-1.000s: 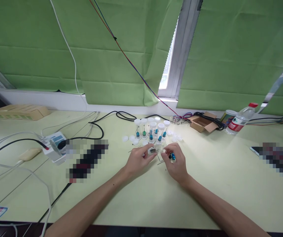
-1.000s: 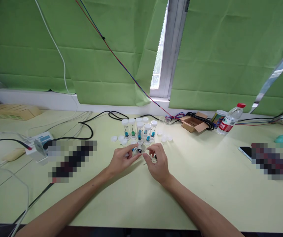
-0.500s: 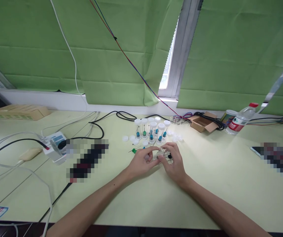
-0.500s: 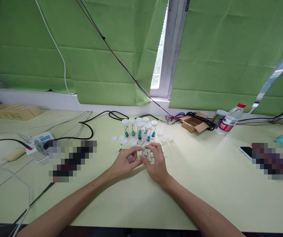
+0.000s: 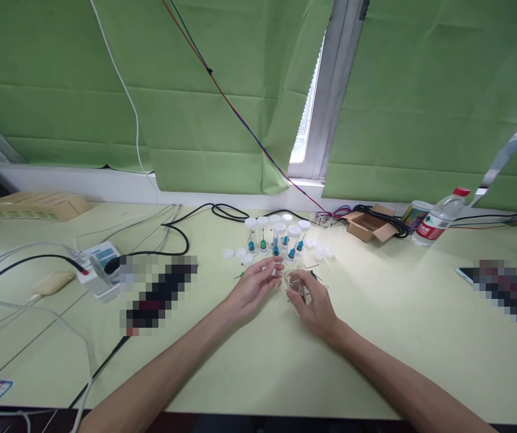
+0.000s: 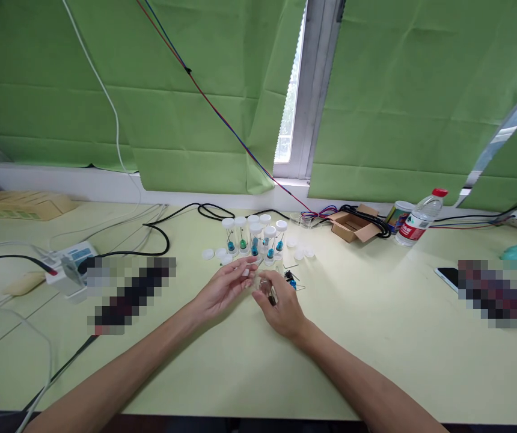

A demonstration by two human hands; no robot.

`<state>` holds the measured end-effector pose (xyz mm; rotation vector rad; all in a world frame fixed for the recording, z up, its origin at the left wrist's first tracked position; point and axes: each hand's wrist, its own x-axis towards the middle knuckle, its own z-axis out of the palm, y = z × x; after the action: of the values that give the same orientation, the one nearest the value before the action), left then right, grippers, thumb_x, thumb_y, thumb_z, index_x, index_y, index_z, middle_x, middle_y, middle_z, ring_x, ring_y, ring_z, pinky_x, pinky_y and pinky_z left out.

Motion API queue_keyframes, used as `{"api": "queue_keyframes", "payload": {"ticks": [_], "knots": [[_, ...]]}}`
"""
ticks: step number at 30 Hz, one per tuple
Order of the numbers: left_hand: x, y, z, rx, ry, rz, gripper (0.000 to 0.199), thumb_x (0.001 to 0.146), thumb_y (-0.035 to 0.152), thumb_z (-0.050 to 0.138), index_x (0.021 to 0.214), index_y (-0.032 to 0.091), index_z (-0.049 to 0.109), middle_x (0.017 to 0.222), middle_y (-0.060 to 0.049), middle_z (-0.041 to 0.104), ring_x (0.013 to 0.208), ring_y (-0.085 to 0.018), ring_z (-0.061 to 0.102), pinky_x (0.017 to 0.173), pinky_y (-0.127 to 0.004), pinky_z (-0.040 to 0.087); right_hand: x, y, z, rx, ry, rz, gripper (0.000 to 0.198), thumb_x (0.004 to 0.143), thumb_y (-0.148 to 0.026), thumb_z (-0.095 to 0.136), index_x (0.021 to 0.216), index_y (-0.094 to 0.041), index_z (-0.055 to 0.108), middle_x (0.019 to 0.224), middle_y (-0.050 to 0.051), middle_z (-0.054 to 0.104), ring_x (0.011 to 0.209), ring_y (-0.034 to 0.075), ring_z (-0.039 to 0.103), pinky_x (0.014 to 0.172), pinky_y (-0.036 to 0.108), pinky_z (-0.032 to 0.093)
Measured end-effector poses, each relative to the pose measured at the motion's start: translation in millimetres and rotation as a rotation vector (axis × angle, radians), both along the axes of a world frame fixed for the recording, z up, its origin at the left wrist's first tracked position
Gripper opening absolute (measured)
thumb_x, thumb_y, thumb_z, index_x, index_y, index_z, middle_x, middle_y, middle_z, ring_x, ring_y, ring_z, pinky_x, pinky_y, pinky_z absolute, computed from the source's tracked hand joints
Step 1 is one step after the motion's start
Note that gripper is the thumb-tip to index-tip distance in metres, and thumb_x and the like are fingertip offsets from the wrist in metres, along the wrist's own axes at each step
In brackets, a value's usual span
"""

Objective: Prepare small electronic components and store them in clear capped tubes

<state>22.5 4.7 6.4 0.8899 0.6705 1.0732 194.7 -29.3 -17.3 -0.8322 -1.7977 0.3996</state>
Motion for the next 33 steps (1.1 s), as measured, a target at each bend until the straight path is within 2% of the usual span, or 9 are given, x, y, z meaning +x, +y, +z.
{"api": "queue_keyframes", "payload": {"ticks": [4,10,19,25,29,33], "knots": [[3,-4,2.8,-0.044,-0.005,-0.009,0.029,0.087,0.034,0.064,0.105,0.013,0.068,0.101,-0.013,0.068,0.093,-0.019,0.065,0.085,-0.03,0.051,-1,-2,2,0.012,-0.1,0.066,0.025,0.093,-0.027,0.052,0.117,-0.021,0.054,0.083,0.003,0.06,0.068,0.016,0.055,0.065,0.029,0.047],[5,-13,8.4,0.026,0.06,-0.035,0.03,0.088,0.039,0.061,0.102,0.014,0.069,0.107,-0.012,0.069,0.097,-0.02,0.064,0.088,-0.03,0.049,-3,0,3,0.01,-0.19,0.067,0.018,0.092,-0.029,0.055,0.107,-0.019,0.058,0.086,0.006,0.064,0.074,0.019,0.058,0.068,0.03,0.047],[7,-20,13.6,0.283,0.237,-0.076,0.033,0.091,0.042,0.055,0.107,0.016,0.068,0.116,-0.012,0.065,0.106,-0.024,0.062,0.089,-0.034,0.049,-3,2,5,-0.037,-0.18,0.019,0.019,0.091,-0.027,0.057,0.108,-0.018,0.059,0.09,0.007,0.067,0.075,0.018,0.061,0.069,0.03,0.049],[6,-21,11.9,0.541,0.508,0.025,0.03,0.092,0.039,0.053,0.111,0.02,0.067,0.115,-0.009,0.066,0.103,-0.022,0.063,0.092,-0.034,0.048,-4,1,2,-0.081,-0.165,0.008,0.022,0.09,-0.024,0.057,0.11,-0.017,0.058,0.091,0.007,0.067,0.075,0.018,0.061,0.068,0.03,0.048],[6,-22,5.1,0.622,0.606,0.069,0.031,0.09,0.034,0.057,0.117,0.021,0.064,0.12,-0.008,0.065,0.112,-0.023,0.059,0.097,-0.034,0.047,-5,0,2,-0.12,-0.159,-0.002,0.021,0.088,-0.019,0.054,0.109,-0.017,0.057,0.087,0.005,0.064,0.071,0.017,0.058,0.065,0.029,0.046],[7,-22,1.3,0.678,0.63,0.106,0.032,0.091,0.035,0.054,0.118,0.022,0.064,0.121,-0.009,0.064,0.112,-0.023,0.059,0.096,-0.035,0.048,-7,-2,3,-0.155,-0.122,-0.002,0.024,0.09,-0.02,0.052,0.114,-0.018,0.054,0.082,0.003,0.062,0.064,0.015,0.055,0.06,0.027,0.044]]}}
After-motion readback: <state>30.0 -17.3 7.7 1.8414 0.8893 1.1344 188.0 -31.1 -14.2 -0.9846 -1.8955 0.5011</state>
